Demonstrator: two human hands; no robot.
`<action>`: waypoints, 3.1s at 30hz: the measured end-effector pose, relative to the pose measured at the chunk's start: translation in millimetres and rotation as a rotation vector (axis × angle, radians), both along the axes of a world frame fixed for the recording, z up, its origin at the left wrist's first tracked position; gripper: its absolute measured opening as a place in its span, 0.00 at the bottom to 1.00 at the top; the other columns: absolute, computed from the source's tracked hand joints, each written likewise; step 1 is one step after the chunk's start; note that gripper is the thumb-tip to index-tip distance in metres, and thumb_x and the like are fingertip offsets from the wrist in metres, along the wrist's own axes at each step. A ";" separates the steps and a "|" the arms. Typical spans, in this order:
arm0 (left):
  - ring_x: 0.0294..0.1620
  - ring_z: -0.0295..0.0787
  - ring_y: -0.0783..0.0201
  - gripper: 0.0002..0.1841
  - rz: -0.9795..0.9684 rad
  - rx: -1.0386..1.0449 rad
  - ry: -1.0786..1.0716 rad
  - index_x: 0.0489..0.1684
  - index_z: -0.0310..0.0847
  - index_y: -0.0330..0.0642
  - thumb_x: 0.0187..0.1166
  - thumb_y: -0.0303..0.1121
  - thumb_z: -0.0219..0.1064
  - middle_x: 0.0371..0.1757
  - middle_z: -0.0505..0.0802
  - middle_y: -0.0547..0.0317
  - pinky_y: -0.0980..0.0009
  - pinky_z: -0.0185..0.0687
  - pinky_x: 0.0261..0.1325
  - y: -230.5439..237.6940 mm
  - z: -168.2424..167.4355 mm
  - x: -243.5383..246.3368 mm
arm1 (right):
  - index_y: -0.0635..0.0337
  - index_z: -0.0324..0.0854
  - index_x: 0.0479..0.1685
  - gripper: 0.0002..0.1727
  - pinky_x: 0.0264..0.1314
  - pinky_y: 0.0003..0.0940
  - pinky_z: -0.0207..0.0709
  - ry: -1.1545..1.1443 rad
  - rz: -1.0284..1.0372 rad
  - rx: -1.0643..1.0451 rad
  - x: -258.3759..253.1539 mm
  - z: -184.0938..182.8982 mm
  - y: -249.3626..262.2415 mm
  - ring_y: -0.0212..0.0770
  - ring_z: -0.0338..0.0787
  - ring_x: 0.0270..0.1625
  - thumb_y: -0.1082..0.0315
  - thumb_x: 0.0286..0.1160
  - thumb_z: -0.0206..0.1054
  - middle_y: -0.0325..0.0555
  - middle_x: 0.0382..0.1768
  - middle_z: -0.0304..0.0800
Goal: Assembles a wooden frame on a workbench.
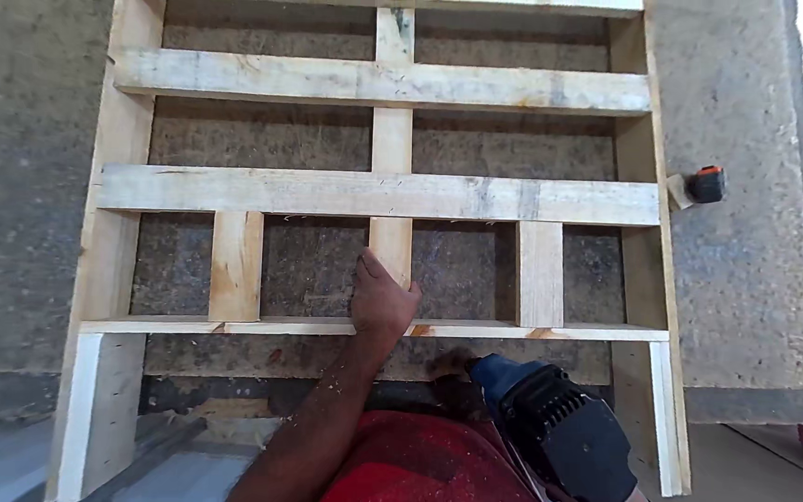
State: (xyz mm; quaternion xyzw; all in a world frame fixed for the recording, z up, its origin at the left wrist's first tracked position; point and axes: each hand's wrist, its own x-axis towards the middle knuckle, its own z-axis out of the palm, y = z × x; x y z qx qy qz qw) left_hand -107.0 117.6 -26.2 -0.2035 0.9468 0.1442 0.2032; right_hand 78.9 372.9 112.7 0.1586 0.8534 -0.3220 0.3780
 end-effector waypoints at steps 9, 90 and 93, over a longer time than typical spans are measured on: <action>0.60 0.91 0.45 0.62 0.040 -0.018 -0.022 0.95 0.41 0.36 0.64 0.63 0.74 0.83 0.73 0.39 0.48 0.91 0.51 2.3 1.6 -3.9 | 0.62 0.86 0.59 0.31 0.71 0.42 0.81 0.034 0.008 -0.063 -4.5 -5.4 6.9 0.38 0.92 0.58 0.44 0.68 0.76 0.49 0.53 0.94; 0.76 0.80 0.44 0.63 0.116 0.535 0.089 0.95 0.41 0.42 0.63 0.64 0.79 0.82 0.75 0.36 0.42 0.79 0.74 -37.8 -15.6 -18.9 | 0.69 0.85 0.61 0.29 0.77 0.42 0.73 -0.157 -0.007 0.038 -41.3 17.8 -0.6 0.45 0.88 0.65 0.53 0.69 0.74 0.58 0.58 0.91; 0.77 0.81 0.54 0.46 0.149 0.716 0.125 0.95 0.44 0.46 0.81 0.54 0.66 0.81 0.77 0.42 0.48 0.78 0.78 -46.2 -23.1 -19.6 | 0.68 0.83 0.65 0.33 0.77 0.54 0.72 -0.075 0.177 0.032 -23.0 -0.2 25.7 0.55 0.86 0.70 0.45 0.76 0.67 0.64 0.62 0.89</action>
